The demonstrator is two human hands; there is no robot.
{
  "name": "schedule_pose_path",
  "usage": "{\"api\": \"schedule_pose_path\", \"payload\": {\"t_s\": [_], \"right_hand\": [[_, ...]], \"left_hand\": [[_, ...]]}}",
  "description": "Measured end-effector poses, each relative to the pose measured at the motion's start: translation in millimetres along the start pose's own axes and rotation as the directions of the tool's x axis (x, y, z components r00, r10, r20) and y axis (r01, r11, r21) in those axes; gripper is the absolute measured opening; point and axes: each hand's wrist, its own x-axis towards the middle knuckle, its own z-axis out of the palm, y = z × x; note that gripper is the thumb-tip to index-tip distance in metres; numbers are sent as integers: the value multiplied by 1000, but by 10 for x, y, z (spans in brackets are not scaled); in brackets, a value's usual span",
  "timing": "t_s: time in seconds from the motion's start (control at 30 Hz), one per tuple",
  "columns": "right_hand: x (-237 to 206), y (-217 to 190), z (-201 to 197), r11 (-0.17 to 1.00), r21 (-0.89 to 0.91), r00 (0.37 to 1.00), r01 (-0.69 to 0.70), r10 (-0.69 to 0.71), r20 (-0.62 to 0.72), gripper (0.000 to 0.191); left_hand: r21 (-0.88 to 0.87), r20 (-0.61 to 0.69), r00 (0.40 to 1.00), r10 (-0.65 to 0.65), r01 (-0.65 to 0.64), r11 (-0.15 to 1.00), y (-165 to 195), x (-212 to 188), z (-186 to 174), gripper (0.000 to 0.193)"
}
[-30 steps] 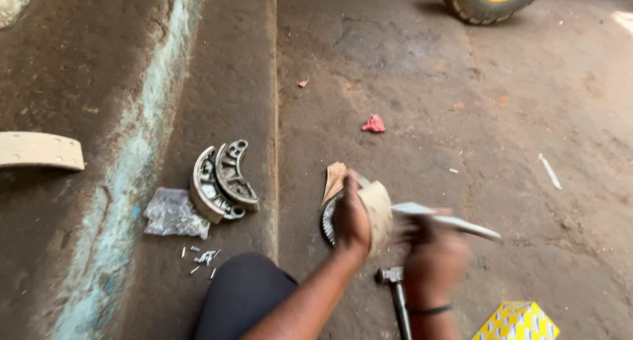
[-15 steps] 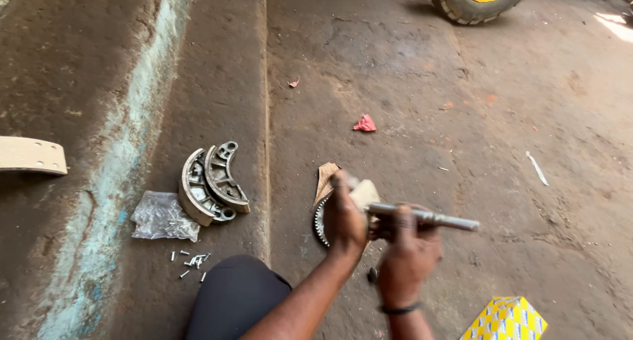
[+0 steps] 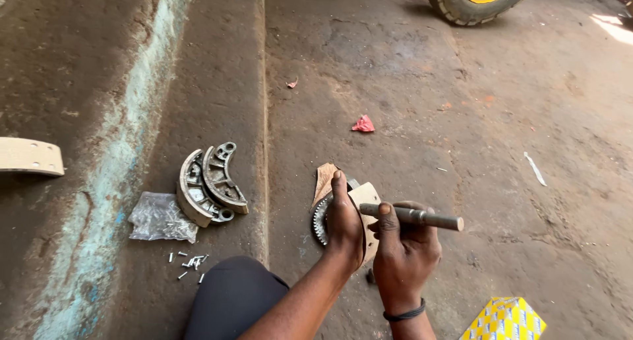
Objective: The person assembles mechanical parts on the ground, using a hammer and a metal rod to secure components. They repeatedly hammer pins into a curved metal piece and a gear-like component, adjusting the parts between strikes.
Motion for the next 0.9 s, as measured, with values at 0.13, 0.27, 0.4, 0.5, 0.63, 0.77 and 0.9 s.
{"api": "schedule_pose_path", "payload": {"t_s": [0.13,0.27,0.4,0.5,0.63,0.77,0.9], "right_hand": [[39,-245,-53,994,88,996,71,-67,-53,11],[42,-393,-309,971,-112,972,209,-219,-85,12],[11,-60,-103,968,-112,968,226,-210,135,26],[-42,103,9,998,-56,991,40,-32,127,19],[-38,-8,-82,985,170,994,-22,40,-102,10],[56,-82,-122,972,232,980,46,0,-197,8],[-26,62,-70,987,115,965,-115,139,-225,10]], "left_hand": [[14,-125,991,-57,59,998,22,26,-13,69],[-105,-164,984,-72,56,993,43,127,-17,65],[-194,-20,997,-73,68,979,-33,114,-36,78],[-184,324,924,-202,271,945,-145,38,-68,86],[-231,57,995,-87,98,968,-215,68,-18,57],[-299,125,985,-122,155,941,-99,103,38,65],[-212,38,990,-136,141,967,21,-38,86,64]]}}
